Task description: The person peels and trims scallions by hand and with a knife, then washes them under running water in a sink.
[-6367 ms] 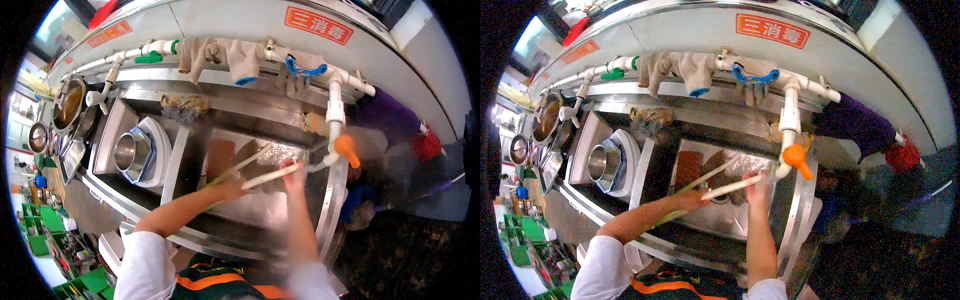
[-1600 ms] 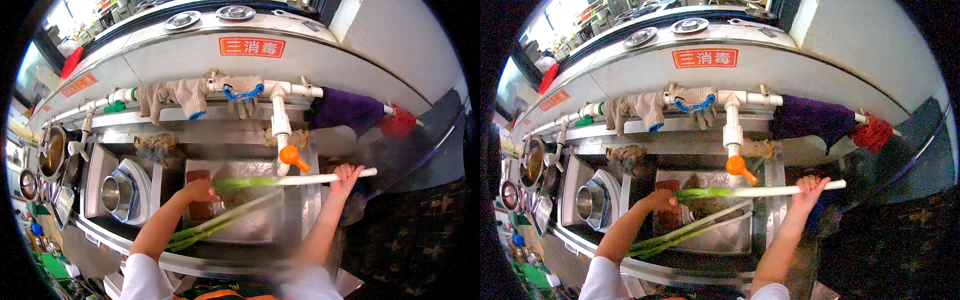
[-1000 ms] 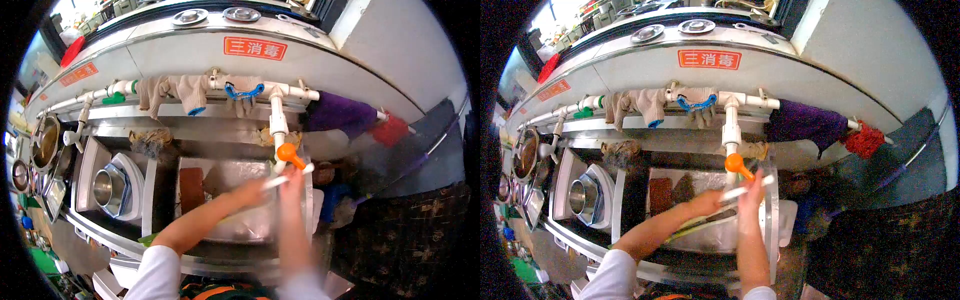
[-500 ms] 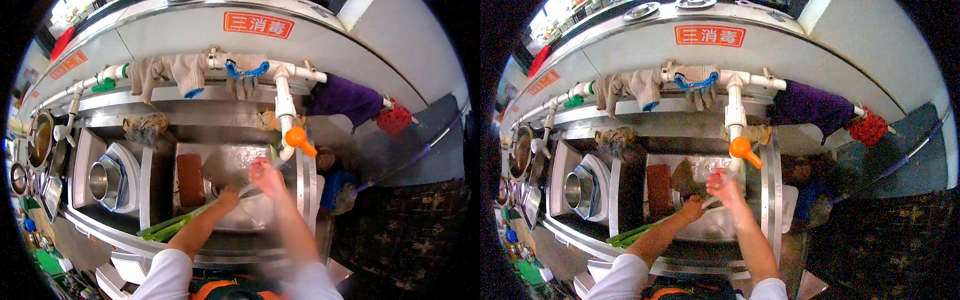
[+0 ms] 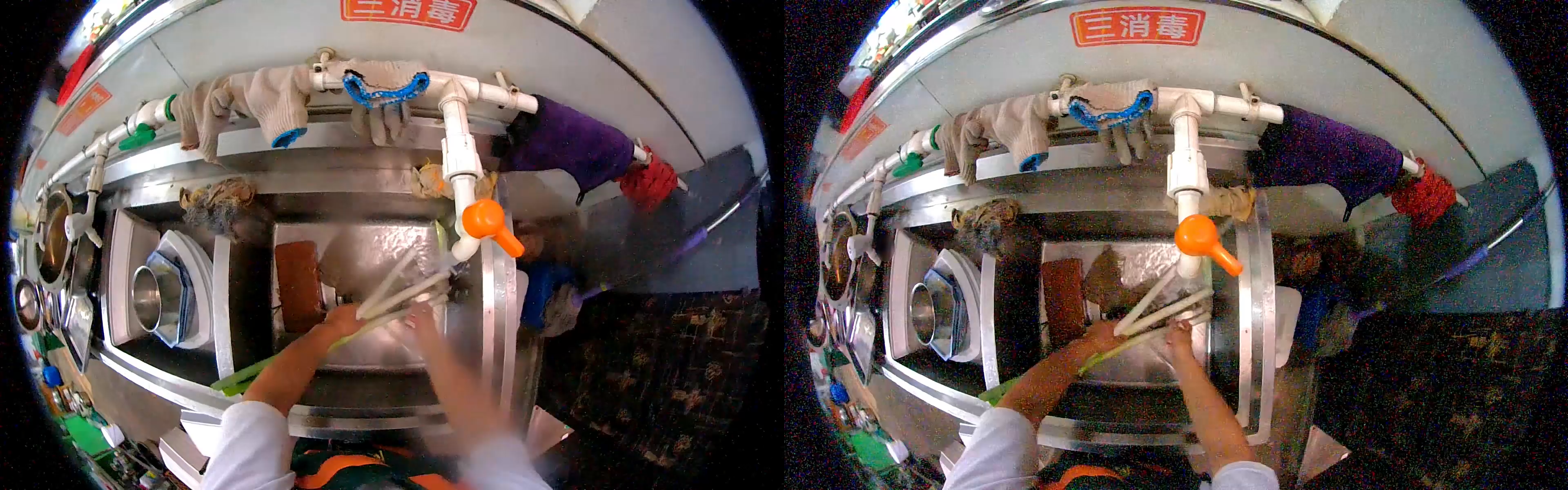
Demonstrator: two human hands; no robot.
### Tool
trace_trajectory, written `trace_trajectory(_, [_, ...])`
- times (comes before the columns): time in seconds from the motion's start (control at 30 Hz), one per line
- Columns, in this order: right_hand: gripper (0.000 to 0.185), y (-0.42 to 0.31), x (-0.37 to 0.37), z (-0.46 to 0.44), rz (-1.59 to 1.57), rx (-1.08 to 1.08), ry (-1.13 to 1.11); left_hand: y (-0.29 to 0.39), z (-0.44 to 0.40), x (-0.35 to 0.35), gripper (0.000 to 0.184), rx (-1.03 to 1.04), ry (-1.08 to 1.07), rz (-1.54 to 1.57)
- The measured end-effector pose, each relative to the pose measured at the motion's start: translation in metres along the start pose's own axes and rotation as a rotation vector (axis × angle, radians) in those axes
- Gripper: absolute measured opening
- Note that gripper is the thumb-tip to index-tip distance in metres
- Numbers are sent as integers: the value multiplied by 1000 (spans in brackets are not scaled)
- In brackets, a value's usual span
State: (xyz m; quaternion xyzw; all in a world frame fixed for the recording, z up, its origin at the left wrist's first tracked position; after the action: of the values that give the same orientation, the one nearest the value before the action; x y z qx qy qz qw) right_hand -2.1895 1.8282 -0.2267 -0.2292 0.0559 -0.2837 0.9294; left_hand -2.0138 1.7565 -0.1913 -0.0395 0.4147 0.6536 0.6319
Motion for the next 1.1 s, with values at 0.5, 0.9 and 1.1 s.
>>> trace_trajectory(0.5, [42, -114, 25, 7, 1257, -712, 60, 15, 6, 8, 66, 187, -157, -106])
trace_trajectory(0.9, [38, -263, 17, 215, 42, -1004, -15, 2, -10, 35, 40, 200, -294, 258])
trace_trajectory(1.1, [31, -301, 56, 340, 879, -1443, 596, 53, 85, -116, 46, 38, 262, -365])
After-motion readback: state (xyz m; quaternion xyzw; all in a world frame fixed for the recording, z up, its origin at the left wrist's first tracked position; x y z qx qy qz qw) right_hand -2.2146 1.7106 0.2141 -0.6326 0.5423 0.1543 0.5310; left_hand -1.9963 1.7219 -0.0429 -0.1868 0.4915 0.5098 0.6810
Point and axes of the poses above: each hand's wrist, its own z-axis away from the middle knuckle, its own x-axis out of the palm, y = z × x, the point moved 9 cm from there along -z, towards the middle knuckle, and after that the axes turned 3 degrees about x, right-handed, at the moved point
